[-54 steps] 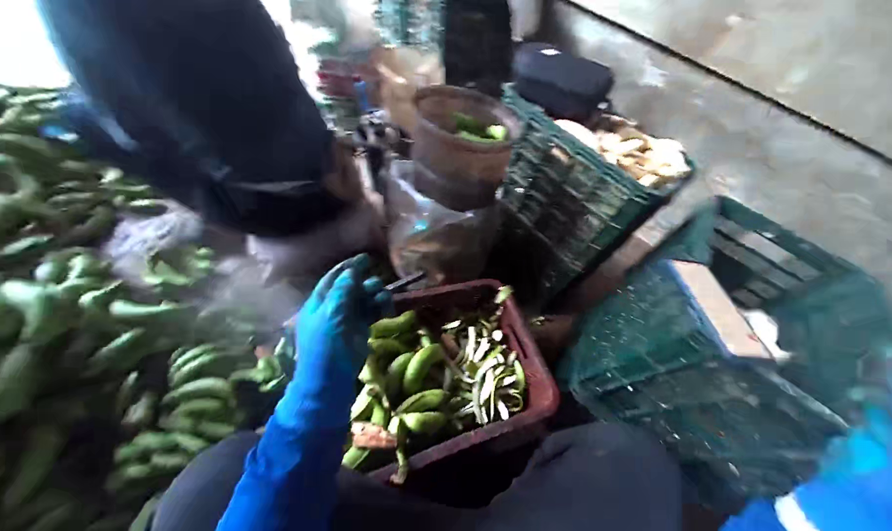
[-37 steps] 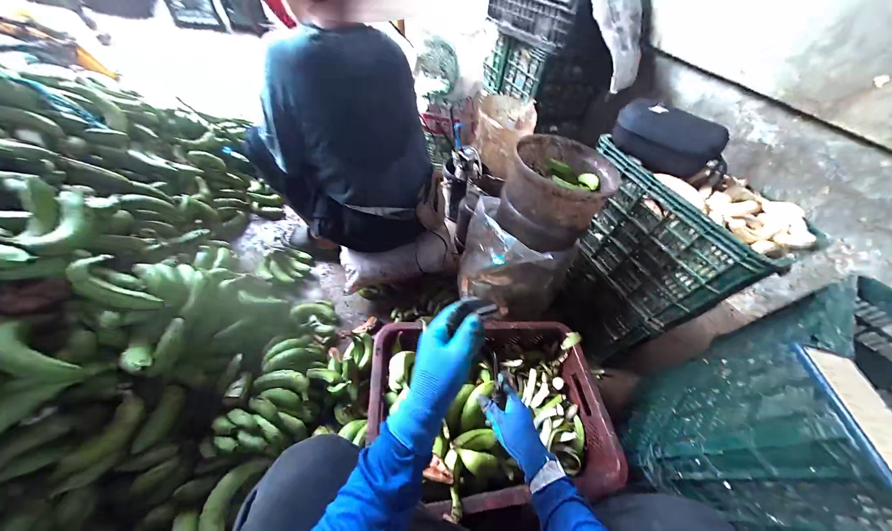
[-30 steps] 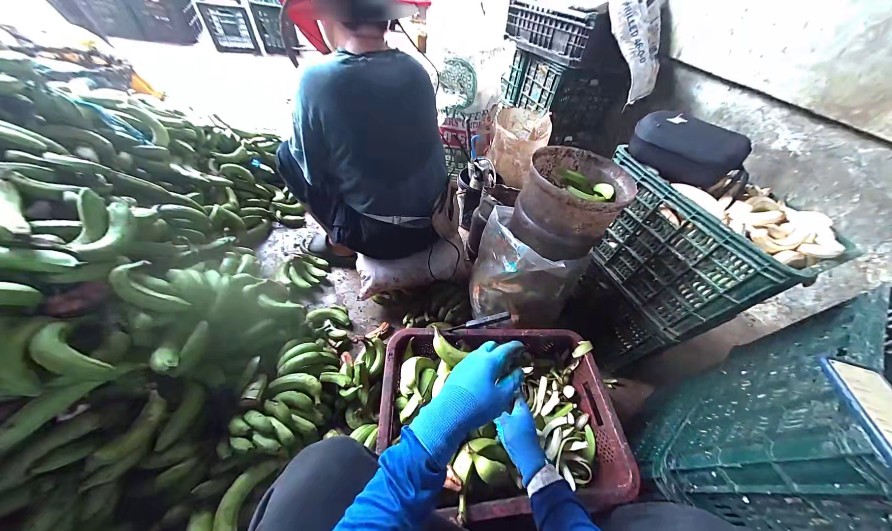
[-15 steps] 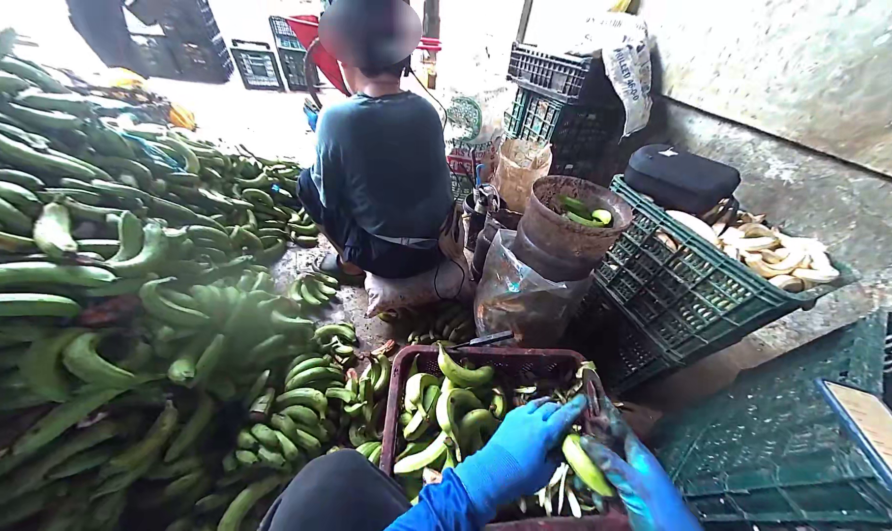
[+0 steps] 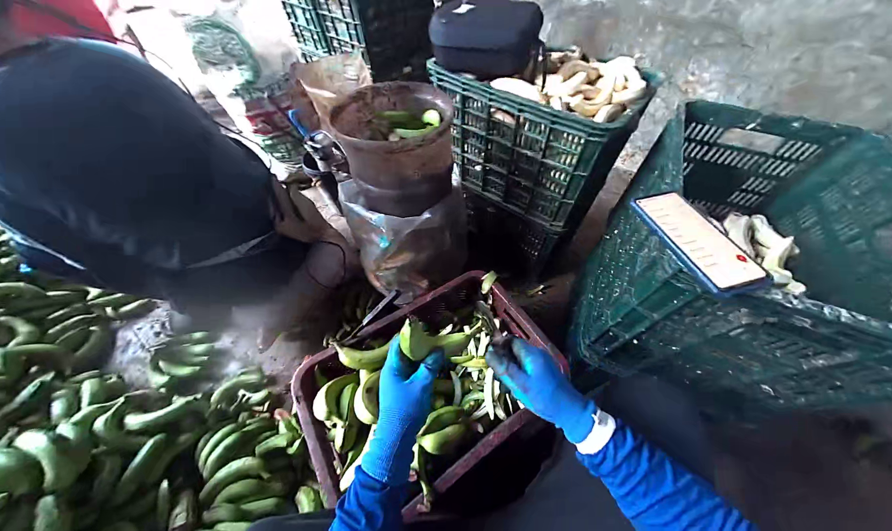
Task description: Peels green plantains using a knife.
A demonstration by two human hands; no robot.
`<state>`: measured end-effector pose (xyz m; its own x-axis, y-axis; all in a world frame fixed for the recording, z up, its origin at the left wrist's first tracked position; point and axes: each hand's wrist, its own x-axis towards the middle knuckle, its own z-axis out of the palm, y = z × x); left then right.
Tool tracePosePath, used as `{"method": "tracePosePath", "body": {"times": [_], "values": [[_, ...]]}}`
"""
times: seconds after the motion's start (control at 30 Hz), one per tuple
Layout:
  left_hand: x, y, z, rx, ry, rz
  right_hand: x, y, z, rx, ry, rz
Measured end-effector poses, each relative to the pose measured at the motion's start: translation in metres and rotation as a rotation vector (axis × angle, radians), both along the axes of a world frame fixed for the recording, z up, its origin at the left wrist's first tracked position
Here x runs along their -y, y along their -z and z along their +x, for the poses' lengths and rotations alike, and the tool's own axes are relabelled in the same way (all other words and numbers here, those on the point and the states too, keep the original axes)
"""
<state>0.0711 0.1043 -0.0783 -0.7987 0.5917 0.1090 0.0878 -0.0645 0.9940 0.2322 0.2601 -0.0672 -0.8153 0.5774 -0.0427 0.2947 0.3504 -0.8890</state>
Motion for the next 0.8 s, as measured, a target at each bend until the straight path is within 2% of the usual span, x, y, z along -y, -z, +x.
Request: {"method": "tracePosePath", "body": {"times": [0.17,0.27,0.33,0.4,0.43,0.5,0.6,0.7,0.8], "values": [[-0.009,0.011,0.007,-0.245,-0.003,-0.166,0.003,0.003,-0.007,0.101,-0.057,-0.005],[-0.012,0.013,0.013,-0.305,-0.042,-0.149,0.008,0.010,-0.010,0.130,-0.081,-0.042],[-0.008,0.007,0.016,-0.240,-0.081,-0.074,0.013,0.026,-0.010,0.292,-0.146,-0.081],[-0.001,-0.013,0.009,-0.037,-0.056,0.067,0.015,0.045,-0.008,0.473,-0.220,-0.081],[0.004,-0.024,-0.001,0.048,-0.015,0.130,0.015,0.047,-0.009,0.483,-0.228,-0.060],[0.018,-0.035,-0.020,0.201,0.081,0.204,0.012,0.039,-0.013,0.371,-0.197,-0.008],[0.032,-0.026,-0.028,0.321,0.152,0.217,0.013,0.023,-0.016,0.088,-0.132,0.067],[0.032,-0.020,-0.025,0.276,0.217,0.136,0.028,0.007,-0.008,-0.115,-0.211,0.081],[0.025,-0.029,-0.018,0.232,0.191,0.047,0.036,0.000,-0.001,-0.214,-0.300,0.170]]}}
